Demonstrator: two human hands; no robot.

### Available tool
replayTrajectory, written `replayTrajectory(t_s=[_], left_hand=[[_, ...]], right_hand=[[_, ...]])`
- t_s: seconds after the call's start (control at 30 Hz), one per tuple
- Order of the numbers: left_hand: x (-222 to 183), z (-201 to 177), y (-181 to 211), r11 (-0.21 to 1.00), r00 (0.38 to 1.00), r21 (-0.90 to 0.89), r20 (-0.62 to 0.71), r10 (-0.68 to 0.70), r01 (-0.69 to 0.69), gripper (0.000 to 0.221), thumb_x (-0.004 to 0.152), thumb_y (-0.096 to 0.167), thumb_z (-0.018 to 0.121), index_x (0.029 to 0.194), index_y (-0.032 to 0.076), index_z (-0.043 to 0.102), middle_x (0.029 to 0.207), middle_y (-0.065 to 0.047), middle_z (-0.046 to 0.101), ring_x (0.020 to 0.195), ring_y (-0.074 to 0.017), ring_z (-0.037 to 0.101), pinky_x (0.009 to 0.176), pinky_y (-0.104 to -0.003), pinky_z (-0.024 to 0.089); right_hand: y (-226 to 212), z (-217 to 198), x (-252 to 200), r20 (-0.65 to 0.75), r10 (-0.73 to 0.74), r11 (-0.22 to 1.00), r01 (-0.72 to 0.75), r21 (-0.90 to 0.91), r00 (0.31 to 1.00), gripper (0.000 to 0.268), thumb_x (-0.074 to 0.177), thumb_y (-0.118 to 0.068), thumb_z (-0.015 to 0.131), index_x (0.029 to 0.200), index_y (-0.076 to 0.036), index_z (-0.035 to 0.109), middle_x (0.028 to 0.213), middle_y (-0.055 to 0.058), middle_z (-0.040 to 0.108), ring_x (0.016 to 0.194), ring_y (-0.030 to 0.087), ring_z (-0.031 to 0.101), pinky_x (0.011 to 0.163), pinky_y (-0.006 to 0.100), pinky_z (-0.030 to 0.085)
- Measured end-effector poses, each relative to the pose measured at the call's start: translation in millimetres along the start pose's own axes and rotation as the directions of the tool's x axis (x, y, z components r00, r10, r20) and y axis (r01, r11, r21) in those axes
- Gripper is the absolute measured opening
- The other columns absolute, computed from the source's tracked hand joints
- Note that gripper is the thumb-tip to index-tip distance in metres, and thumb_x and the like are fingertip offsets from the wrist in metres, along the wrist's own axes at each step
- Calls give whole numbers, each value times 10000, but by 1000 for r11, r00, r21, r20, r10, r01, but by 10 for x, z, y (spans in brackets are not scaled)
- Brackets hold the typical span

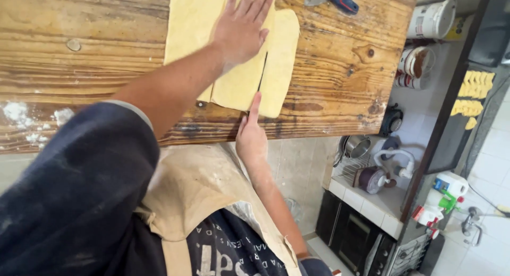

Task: Cutting a sheet of dough into strips and braiding them into a loaf on a floured wooden surface.

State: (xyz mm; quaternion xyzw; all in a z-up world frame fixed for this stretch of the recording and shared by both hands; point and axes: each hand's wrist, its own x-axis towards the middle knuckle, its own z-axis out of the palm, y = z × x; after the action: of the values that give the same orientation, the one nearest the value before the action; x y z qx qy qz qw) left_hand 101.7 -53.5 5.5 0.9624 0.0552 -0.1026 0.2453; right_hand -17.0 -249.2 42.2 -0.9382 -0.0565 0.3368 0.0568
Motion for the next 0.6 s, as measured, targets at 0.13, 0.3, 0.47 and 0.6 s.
replayTrajectory(t_s=[0.13, 0.3, 0.47, 0.6], left_hand=[[21, -352, 31, 970, 999, -241, 37, -9, 18, 642, 1114, 356, 297, 1627, 11, 125, 1707, -163, 53, 1559, -345, -1, 1258, -495, -7], [680, 37, -263, 1000, 996, 11, -92, 13, -12, 651, 1046, 344, 543, 1555, -36, 400, 1657, -127, 303, 1527, -305, 193, 1177, -523, 179], [31, -907, 252, 921, 996, -379, 62, -71, 90, 269, 1032, 315, 429, 1108, 59, 395, 1364, -219, 630, 1235, -313, 578, 1001, -438, 446], [-476, -1401, 463, 939, 954, -344, 285, 91, 13, 261, 1042, 117, 347, 1299, 107, 390, 1263, -148, 703, 756, -369, 622, 805, -487, 481]], right_hand=[[-14, -440, -12, 72, -47, 999, 46, 12, 996, 708, 1102, -272, 284, 1642, -332, -171, 790, 235, 695, 668, 410, 637, 736, 555, 510], [-24, -1184, -614, 193, 48, 987, -76, 140, 980, 699, 1042, -290, 329, 1672, -421, 55, 787, 162, 680, 563, 330, 569, 588, 467, 452], [816, -850, -307, -73, 77, 938, -47, 344, 994, 703, 1027, -321, 361, 1673, -352, 87, 735, 80, 664, 602, 251, 640, 627, 432, 522], [1497, -605, 117, -227, 112, 927, -19, 375, 968, 689, 1018, -357, 406, 1664, -344, 167, 703, 53, 682, 626, 280, 682, 704, 460, 527]])
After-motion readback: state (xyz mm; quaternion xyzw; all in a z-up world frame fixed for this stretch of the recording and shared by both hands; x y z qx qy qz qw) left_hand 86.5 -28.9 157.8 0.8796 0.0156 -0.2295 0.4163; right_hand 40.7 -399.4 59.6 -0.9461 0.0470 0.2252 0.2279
